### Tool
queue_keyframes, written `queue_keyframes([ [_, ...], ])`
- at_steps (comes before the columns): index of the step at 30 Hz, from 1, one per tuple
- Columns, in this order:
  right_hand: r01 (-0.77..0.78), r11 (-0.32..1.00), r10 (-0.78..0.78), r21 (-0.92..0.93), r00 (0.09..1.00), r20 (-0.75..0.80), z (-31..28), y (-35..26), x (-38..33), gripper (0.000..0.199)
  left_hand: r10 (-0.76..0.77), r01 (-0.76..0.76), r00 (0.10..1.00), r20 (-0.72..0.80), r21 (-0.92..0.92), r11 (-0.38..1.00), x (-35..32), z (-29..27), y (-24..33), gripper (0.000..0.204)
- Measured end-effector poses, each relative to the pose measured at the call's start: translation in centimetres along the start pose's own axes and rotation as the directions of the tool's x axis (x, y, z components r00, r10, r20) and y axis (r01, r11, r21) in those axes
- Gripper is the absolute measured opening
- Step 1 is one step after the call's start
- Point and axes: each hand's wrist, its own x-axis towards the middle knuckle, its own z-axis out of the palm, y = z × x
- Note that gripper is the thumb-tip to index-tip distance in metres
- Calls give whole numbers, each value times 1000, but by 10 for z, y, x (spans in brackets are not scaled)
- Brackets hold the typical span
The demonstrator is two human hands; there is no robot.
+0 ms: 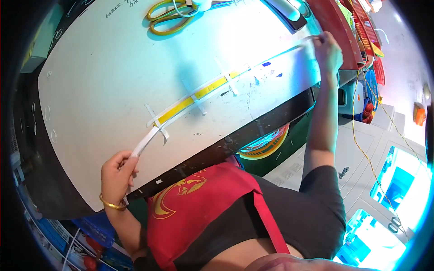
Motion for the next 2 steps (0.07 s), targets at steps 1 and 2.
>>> queue_keyframes([
  [1, -115, 991, 116, -62, 993, 11, 14, 27, 17, 22, 34, -28, 998, -55, 110, 993, 7, 13, 12, 21],
  [2, -211, 978, 208, -2, 964, 167, 19, 38, 23, 25, 38, -31, 997, -60, 110, 993, 11, 16, 15, 21],
])
